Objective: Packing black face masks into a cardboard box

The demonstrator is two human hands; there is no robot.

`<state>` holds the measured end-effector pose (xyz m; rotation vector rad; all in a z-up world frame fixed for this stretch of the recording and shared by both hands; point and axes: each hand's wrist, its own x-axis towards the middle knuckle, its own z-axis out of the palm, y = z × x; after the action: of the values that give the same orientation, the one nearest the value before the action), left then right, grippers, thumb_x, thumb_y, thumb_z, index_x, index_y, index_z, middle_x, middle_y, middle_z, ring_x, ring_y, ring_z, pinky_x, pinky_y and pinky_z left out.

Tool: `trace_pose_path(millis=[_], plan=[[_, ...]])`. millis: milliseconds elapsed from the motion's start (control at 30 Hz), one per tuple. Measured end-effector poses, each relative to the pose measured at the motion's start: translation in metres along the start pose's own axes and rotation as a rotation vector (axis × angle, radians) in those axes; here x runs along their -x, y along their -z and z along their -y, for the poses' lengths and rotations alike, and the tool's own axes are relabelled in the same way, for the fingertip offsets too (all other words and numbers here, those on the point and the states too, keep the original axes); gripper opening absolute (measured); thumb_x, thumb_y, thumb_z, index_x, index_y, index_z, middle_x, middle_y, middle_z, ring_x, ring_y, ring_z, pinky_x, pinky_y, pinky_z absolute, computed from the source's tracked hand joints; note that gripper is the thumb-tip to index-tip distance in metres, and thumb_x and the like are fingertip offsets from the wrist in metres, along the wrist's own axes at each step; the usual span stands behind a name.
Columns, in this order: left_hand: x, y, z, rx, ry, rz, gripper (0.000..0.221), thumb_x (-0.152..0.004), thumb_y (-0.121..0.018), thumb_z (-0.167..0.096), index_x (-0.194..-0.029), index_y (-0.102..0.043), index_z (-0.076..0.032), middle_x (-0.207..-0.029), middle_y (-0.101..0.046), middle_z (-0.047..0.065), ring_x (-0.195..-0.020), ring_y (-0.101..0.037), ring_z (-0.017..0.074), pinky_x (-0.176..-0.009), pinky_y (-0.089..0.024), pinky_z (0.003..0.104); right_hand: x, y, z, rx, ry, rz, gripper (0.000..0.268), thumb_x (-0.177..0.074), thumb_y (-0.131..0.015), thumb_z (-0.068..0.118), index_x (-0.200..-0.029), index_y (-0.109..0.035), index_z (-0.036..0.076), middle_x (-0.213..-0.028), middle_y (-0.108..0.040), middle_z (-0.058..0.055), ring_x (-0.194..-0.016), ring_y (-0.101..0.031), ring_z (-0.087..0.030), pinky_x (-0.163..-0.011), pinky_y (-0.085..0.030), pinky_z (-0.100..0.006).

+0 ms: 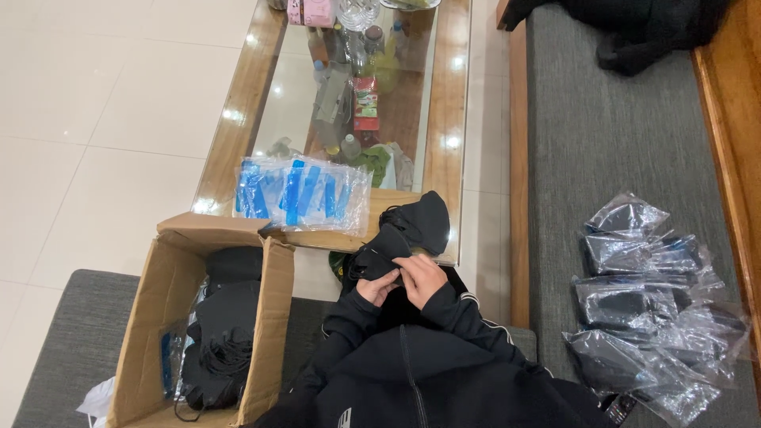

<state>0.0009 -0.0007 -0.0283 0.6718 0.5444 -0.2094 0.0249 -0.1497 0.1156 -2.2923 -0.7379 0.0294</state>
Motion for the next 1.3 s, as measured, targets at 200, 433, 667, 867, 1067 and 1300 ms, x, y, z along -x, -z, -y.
trace_pose_path(millis=[200,433,667,867,1067,1300], plan=[[0.020,-0.020,-0.013,-0.033,0.003,0.002,0.043,-0.069,-0.092,0.008,-0.108,-0.077,-0.001,-0.104,-0.078,0.014,-0.079,-0.077,0.0320,-0.069,-0.065,0.038,-0.002,-0.002,-0.011,-0.062,-0.236,-0.092,0.020,-0.104,-0.059,0.024,-0.118,-0.070,0.016,-0.093,-0.074,-0.010,-0.089,-0.070,-0.035,-0.079,-0.060,-0.043],[0.031,-0.037,-0.029,0.006,-0.011,-0.002,0.038,-0.070,-0.088,0.015,-0.104,-0.076,0.005,-0.098,-0.078,0.020,-0.076,-0.077,0.0383,-0.063,-0.065,0.040,-0.017,-0.006,-0.029,-0.287,-0.368,-0.272,0.019,-0.096,-0.074,0.025,-0.114,-0.075,0.020,-0.092,-0.076,-0.011,-0.091,-0.072,-0.034,-0.078,-0.059,-0.044],[0.000,0.010,0.000,0.115,-0.019,0.120,0.064,-0.082,-0.075,0.013,-0.142,-0.059,-0.003,-0.140,-0.062,0.014,-0.116,-0.066,0.0432,-0.092,-0.059,0.051,-0.021,-0.018,-0.090,-0.651,-0.564,-0.392,0.018,-0.093,-0.080,0.020,-0.105,-0.073,0.009,-0.066,-0.071,-0.005,-0.049,-0.060,-0.012,-0.050,-0.053,-0.024],[-0.036,0.071,0.032,0.247,0.054,0.140,0.057,-0.087,-0.067,0.011,-0.141,-0.061,-0.006,-0.141,-0.063,0.008,-0.118,-0.066,0.0397,-0.098,-0.055,0.048,-0.013,-0.032,-0.124,-0.627,-0.741,-0.373,0.024,-0.095,-0.077,0.019,-0.116,-0.070,0.009,-0.075,-0.075,-0.004,-0.047,-0.066,-0.014,-0.043,-0.053,-0.022],[-0.058,0.096,0.045,0.303,0.118,0.041,0.033,-0.084,-0.066,0.015,-0.115,-0.073,0.007,-0.119,-0.073,0.021,-0.103,-0.070,0.0487,-0.087,-0.057,0.051,-0.022,-0.010,-0.107,-0.589,-0.750,-0.382,0.029,-0.096,-0.075,0.017,-0.122,-0.068,0.007,-0.075,-0.074,-0.002,-0.056,-0.068,-0.012,-0.056,-0.058,-0.024],[-0.054,0.077,0.048,0.246,0.044,0.088,0.062,-0.082,-0.066,0.014,-0.141,-0.061,-0.005,-0.145,-0.062,0.007,-0.112,-0.069,0.0415,-0.094,-0.058,0.051,-0.026,0.012,-0.082,-0.337,-0.809,-0.332,0.042,-0.097,-0.069,0.024,-0.138,-0.059,0.018,-0.072,-0.071,0.002,-0.066,-0.068,-0.017,-0.076,-0.057,-0.034]])
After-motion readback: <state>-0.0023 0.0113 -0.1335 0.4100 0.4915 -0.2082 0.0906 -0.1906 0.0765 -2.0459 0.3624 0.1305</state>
